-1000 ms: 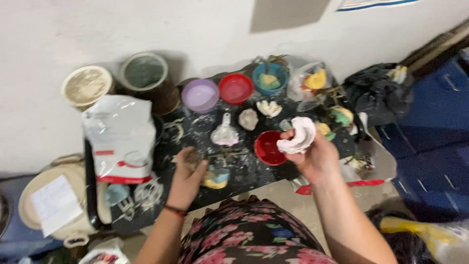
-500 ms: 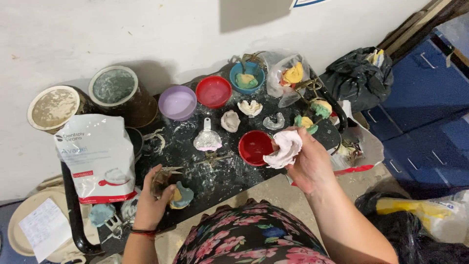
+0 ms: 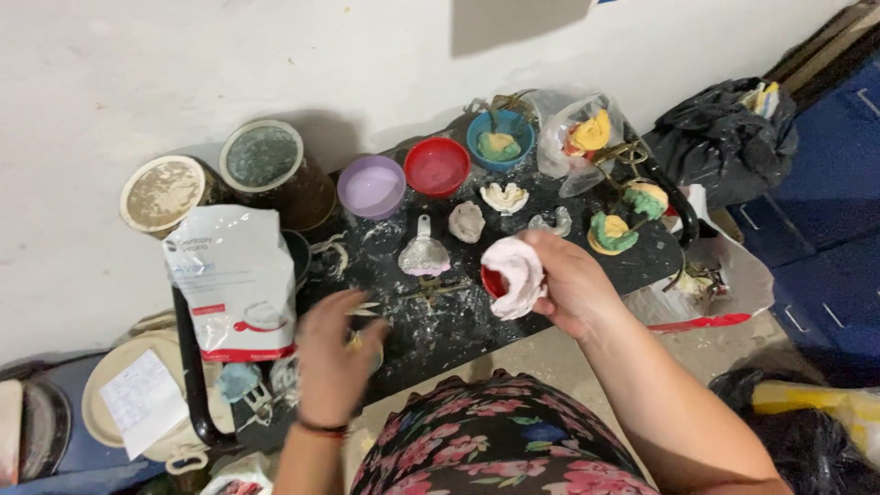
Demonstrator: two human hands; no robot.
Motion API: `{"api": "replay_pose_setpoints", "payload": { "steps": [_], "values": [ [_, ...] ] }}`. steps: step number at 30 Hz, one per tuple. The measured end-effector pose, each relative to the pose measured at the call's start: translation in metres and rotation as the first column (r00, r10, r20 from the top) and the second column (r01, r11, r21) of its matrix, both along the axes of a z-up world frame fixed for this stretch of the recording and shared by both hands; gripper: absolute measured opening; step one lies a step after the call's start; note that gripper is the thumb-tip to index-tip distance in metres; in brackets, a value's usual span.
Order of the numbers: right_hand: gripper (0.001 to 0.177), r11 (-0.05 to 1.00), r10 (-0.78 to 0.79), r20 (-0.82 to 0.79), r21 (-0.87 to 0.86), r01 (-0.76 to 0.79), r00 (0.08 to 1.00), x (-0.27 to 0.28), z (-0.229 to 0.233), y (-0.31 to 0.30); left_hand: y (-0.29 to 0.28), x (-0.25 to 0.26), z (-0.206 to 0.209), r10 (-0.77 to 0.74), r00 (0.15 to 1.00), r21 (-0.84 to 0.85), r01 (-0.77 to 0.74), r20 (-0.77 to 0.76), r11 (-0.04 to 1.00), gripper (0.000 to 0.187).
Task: Preparing dental models by mixing plaster and filling impression molds
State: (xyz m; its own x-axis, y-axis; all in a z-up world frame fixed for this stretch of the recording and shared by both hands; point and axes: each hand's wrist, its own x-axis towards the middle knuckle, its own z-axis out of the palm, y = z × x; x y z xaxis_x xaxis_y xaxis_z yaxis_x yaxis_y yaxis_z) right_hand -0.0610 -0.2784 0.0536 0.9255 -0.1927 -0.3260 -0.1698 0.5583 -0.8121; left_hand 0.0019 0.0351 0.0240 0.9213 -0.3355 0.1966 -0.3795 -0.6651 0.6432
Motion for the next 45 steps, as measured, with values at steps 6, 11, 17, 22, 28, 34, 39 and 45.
{"api": "replay_pose_setpoints", "payload": {
  "steps": [6, 11, 17, 22, 28, 34, 39, 45],
  "values": [
    [0.023, 0.928, 0.332, 0.062, -0.199, -0.314, 0.941, 0.021, 0.018, 0.047, -0.094, -0.017, -0.024, -0.804, 0.506, -0.938, -0.032, -0.313, 0.345, 0.109],
    [0.016, 0.881, 0.283, 0.088, -0.418, -0.222, 0.955, 0.026, 0.016, 0.035, -0.098, -0.018, -0.027, -0.730, 0.584, -0.917, -0.067, -0.356, 0.393, 0.085],
    [0.016, 0.687, 0.119, 0.142, -0.726, 0.022, 0.983, 0.002, 0.020, 0.016, -0.101, -0.031, 0.032, -0.660, 0.649, -0.917, -0.169, -0.379, 0.361, 0.065],
    [0.019, 0.751, 0.156, 0.228, -0.659, 0.034, 0.961, -0.016, 0.029, 0.019, -0.104, -0.024, 0.019, -0.607, 0.764, -0.911, 0.065, -0.217, 0.408, 0.060],
    [0.010, 0.562, 0.128, 0.301, -0.807, 0.181, 0.945, -0.024, 0.027, 0.023, -0.112, -0.025, 0.027, -0.560, 0.820, -0.875, 0.180, -0.118, 0.449, 0.062],
    [0.005, 0.581, -0.093, 0.492, -0.679, 0.449, 0.865, -0.035, 0.014, 0.029, -0.119, -0.028, 0.031, -0.477, 0.868, -0.865, 0.131, -0.135, 0.484, 0.052],
    [0.011, 0.826, -0.169, 0.290, -0.480, 0.296, 0.942, -0.042, 0.004, 0.029, -0.119, -0.026, 0.032, -0.460, 0.883, -0.850, 0.168, -0.096, 0.499, 0.053],
    [0.015, 0.836, -0.200, 0.203, -0.475, 0.275, 0.959, -0.047, 0.000, 0.030, -0.124, -0.033, 0.037, -0.391, 0.919, -0.746, 0.219, -0.059, 0.628, 0.048]
  ]
}}
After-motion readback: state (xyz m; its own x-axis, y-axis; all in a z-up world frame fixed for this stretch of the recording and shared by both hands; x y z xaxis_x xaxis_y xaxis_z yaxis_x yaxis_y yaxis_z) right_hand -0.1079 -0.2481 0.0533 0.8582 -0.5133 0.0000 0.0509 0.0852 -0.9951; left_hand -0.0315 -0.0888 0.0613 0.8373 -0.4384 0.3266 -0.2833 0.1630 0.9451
